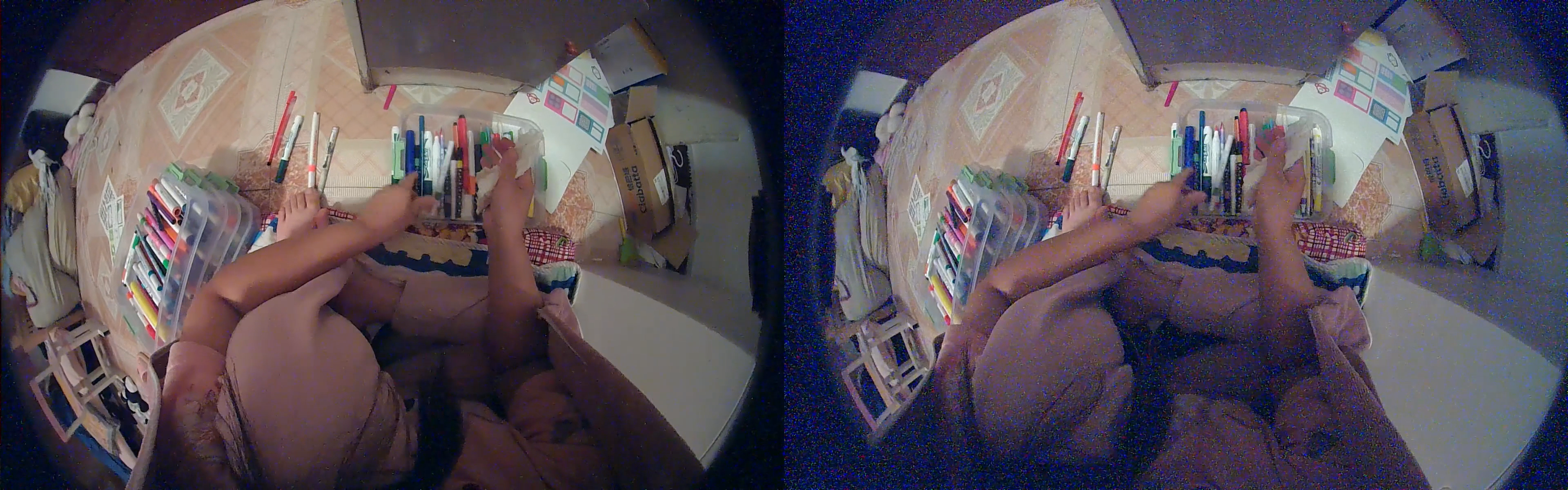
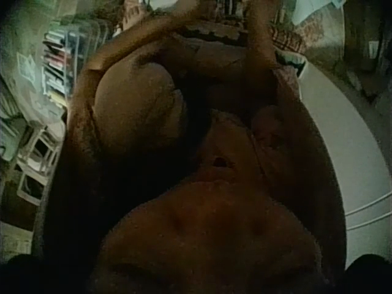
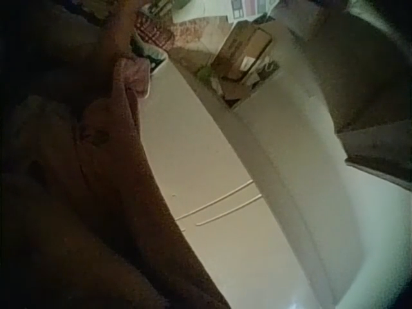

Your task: The person organizes markers into containers by picking them up from a pile and placing them into bins, eventually closing a bin with a lid.

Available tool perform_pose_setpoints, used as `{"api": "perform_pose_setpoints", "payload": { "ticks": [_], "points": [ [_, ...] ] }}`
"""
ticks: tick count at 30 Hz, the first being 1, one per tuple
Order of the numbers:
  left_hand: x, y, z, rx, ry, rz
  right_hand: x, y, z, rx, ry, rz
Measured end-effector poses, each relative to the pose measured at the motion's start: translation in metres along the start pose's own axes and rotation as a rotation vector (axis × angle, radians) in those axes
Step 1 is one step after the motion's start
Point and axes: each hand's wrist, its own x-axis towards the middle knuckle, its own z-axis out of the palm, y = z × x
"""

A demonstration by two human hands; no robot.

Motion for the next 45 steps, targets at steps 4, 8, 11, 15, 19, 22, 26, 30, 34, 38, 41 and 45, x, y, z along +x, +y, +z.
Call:
{"api": "perform_pose_setpoints", "payload": {
  "ticks": [4,8,11,15,19,22,26,30,34,38,41,45],
  "points": [
    [0.001,-0.020,-0.043,0.424,0.299,0.053,-0.001,-0.004,0.003,0.131,0.004,0.069],
    [0.008,-0.050,-0.081,0.687,0.398,-0.086,-0.004,-0.010,0.004,0.082,-0.036,0.131],
    [0.009,-0.071,-0.085,0.847,0.201,-0.310,-0.004,-0.007,0.004,0.100,-0.042,0.130],
    [0.007,-0.077,-0.082,0.851,0.152,-0.205,-0.005,-0.005,0.004,0.144,-0.072,0.202],
    [0.000,-0.015,-0.072,0.568,0.196,-0.005,-0.013,0.008,0.008,0.162,-0.111,0.304],
    [0.006,0.009,-0.046,0.297,0.042,0.169,-0.030,0.015,0.020,0.011,-0.133,0.225],
    [-0.016,0.053,-0.026,0.111,-0.185,0.159,-0.033,0.029,0.016,-0.160,-0.189,0.131],
    [-0.018,0.064,-0.027,0.218,-0.264,0.219,-0.032,0.010,0.016,-0.107,-0.094,0.158],
    [-0.021,0.058,-0.017,0.096,-0.388,0.357,-0.019,-0.012,0.007,0.196,-0.001,0.243],
    [-0.023,0.044,-0.006,-0.100,-0.514,0.372,-0.015,-0.015,0.003,0.440,-0.123,0.392],
    [-0.028,0.053,-0.009,-0.370,-0.622,0.251,-0.009,-0.014,-0.008,0.600,-0.235,0.493],
    [-0.026,0.051,-0.010,-0.353,-0.591,0.231,-0.012,-0.021,0.005,0.464,-0.133,0.432]
  ]
}}
